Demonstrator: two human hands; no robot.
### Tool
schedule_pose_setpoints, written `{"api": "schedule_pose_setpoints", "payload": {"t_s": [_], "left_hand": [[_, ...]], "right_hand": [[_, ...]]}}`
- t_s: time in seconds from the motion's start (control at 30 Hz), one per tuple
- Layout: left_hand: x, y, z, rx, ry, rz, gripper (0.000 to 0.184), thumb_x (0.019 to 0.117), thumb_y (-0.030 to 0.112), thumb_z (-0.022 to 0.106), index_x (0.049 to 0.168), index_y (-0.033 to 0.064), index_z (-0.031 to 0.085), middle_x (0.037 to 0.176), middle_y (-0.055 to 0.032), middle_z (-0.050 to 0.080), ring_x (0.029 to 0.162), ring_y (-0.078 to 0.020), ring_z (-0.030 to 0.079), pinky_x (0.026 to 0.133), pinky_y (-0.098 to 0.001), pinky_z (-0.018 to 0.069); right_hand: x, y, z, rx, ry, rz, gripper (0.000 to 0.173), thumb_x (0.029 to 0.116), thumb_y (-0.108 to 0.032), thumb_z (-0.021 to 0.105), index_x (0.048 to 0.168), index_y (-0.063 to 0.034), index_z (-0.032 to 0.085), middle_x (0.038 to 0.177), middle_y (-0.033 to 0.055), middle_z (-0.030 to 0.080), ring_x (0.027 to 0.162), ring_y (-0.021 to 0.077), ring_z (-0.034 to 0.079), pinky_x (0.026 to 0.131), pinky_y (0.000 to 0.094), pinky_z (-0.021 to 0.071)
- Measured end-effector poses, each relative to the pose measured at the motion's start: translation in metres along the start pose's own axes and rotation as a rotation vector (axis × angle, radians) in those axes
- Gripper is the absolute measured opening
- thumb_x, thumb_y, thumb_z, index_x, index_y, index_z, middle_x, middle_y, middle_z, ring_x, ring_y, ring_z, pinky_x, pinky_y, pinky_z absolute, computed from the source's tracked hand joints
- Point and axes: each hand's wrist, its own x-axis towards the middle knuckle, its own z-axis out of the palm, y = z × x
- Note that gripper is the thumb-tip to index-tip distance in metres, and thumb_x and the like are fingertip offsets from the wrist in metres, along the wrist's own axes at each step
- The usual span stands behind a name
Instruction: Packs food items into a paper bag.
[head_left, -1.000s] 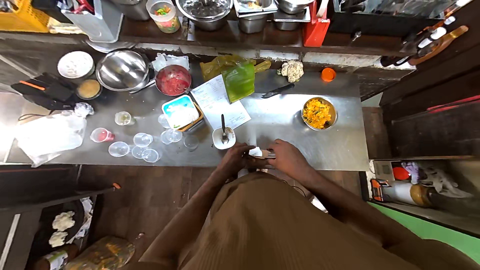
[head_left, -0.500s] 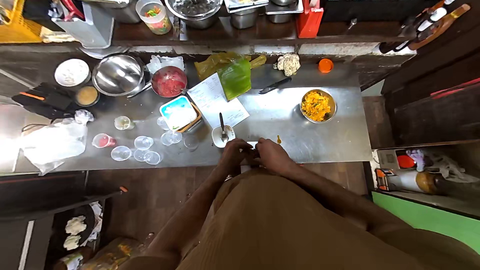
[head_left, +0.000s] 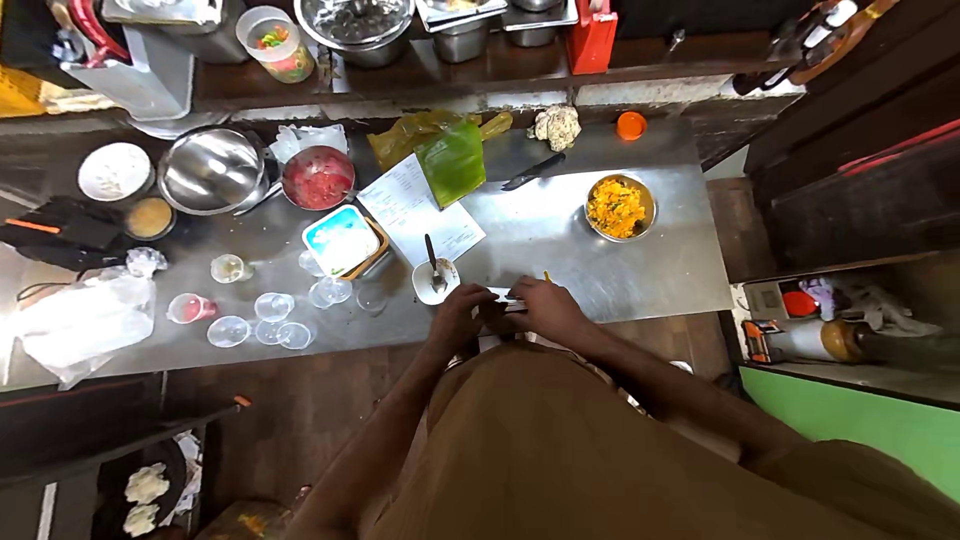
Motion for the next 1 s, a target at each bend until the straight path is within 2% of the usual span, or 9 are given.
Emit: {"api": "schedule_pose_setpoints", "payload": {"t_s": [0.17, 0.33, 0.5, 0.63, 0.7, 0.77, 0.83, 0.9, 1.0], "left_hand": [[0.012, 0.023, 0.016, 0.237, 0.028, 0.009, 0.022, 0.0867, 0.030, 0.078, 0.109, 0.0265, 0.078, 0.119, 0.0036, 0.070, 0.114, -0.0195, 0.062, 0.100, -0.0496, 0.0467], [0.020, 0.054, 0.011, 0.285, -0.134, -0.013, 0.008, 0.0931, 0.026, 0.071, 0.097, 0.0241, 0.078, 0.102, 0.0038, 0.073, 0.108, -0.0180, 0.064, 0.106, -0.0470, 0.0455], [-0.024, 0.041, -0.013, 0.143, 0.202, 0.006, 0.008, 0.0894, 0.018, 0.072, 0.092, 0.0213, 0.079, 0.092, 0.0046, 0.072, 0.100, -0.0155, 0.066, 0.097, -0.0413, 0.0520], [-0.082, 0.042, -0.074, -0.039, 0.415, 0.023, 0.010, 0.0922, 0.016, 0.072, 0.091, 0.0192, 0.081, 0.091, 0.0024, 0.074, 0.097, -0.0136, 0.066, 0.094, -0.0372, 0.0516], [-0.119, 0.039, -0.117, -0.061, 0.435, 0.082, 0.011, 0.0943, 0.016, 0.070, 0.095, 0.0197, 0.080, 0.094, 0.0000, 0.074, 0.099, -0.0170, 0.066, 0.094, -0.0396, 0.0502], [-0.162, 0.029, -0.161, -0.004, 0.485, 0.142, 0.011, 0.0954, 0.020, 0.069, 0.097, 0.0221, 0.080, 0.095, -0.0001, 0.074, 0.100, -0.0188, 0.065, 0.095, -0.0420, 0.0471], [-0.214, 0.015, -0.206, 0.061, 0.534, 0.175, 0.010, 0.0948, 0.021, 0.070, 0.096, 0.0224, 0.080, 0.096, 0.0004, 0.074, 0.103, -0.0201, 0.065, 0.100, -0.0449, 0.0447], [-0.276, -0.008, -0.251, 0.152, 0.561, 0.153, 0.008, 0.0937, 0.021, 0.072, 0.095, 0.0220, 0.079, 0.099, 0.0017, 0.075, 0.109, -0.0218, 0.065, 0.106, -0.0470, 0.0418], [-0.379, -0.052, -0.308, 0.203, 0.626, 0.005, 0.014, 0.0966, 0.020, 0.069, 0.106, 0.0231, 0.078, 0.115, 0.0021, 0.075, 0.124, -0.0236, 0.060, 0.112, -0.0500, 0.0400]], "right_hand": [[-0.015, 0.086, -0.007, 0.222, 0.238, 0.227, 0.040, 0.0874, -0.044, 0.080, 0.112, -0.0124, 0.076, 0.107, 0.0085, 0.071, 0.098, 0.0255, 0.069, 0.087, 0.0529, 0.0590], [-0.028, 0.202, 0.056, 0.041, 0.333, 0.442, 0.039, 0.0862, -0.037, 0.080, 0.120, -0.0176, 0.074, 0.120, 0.0133, 0.070, 0.115, 0.0359, 0.065, 0.097, 0.0618, 0.0524], [-0.018, 0.181, 0.045, -0.067, 0.439, 0.423, 0.067, 0.0861, -0.042, 0.079, 0.142, -0.0097, 0.059, 0.143, 0.0271, 0.054, 0.130, 0.0531, 0.050, 0.095, 0.0765, 0.0424], [0.020, 0.071, 0.040, 0.172, 0.487, 0.102, 0.057, 0.0975, -0.033, 0.065, 0.140, 0.0046, 0.055, 0.133, 0.0291, 0.060, 0.122, 0.0450, 0.059, 0.101, 0.0608, 0.0492], [0.047, -0.010, 0.059, 0.547, 0.176, 0.067, 0.043, 0.1074, -0.028, 0.048, 0.138, 0.0011, 0.057, 0.116, 0.0166, 0.070, 0.101, 0.0252, 0.069, 0.083, 0.0448, 0.0593], [0.075, -0.093, 0.083, 0.940, -0.311, 0.057, 0.059, 0.1117, -0.043, 0.025, 0.146, -0.0034, 0.051, 0.130, 0.0078, 0.069, 0.114, 0.0116, 0.066, 0.095, 0.0340, 0.0560], [0.088, -0.205, 0.093, 1.226, -0.638, 0.029, 0.059, 0.1107, -0.047, 0.023, 0.143, -0.0041, 0.049, 0.126, 0.0043, 0.070, 0.112, 0.0044, 0.066, 0.094, 0.0267, 0.0577], [0.076, -0.368, 0.074, 1.021, -0.642, 0.289, 0.049, 0.1139, -0.033, 0.017, 0.124, -0.0072, 0.057, 0.096, -0.0018, 0.070, 0.085, -0.0025, 0.066, 0.075, 0.0190, 0.0574], [0.084, -0.483, 0.099, 0.695, -0.827, -0.073, 0.035, 0.1080, -0.003, 0.031, 0.137, 0.0102, 0.046, 0.116, 0.0076, 0.064, 0.102, -0.0018, 0.061, 0.087, 0.0150, 0.0513]]}}
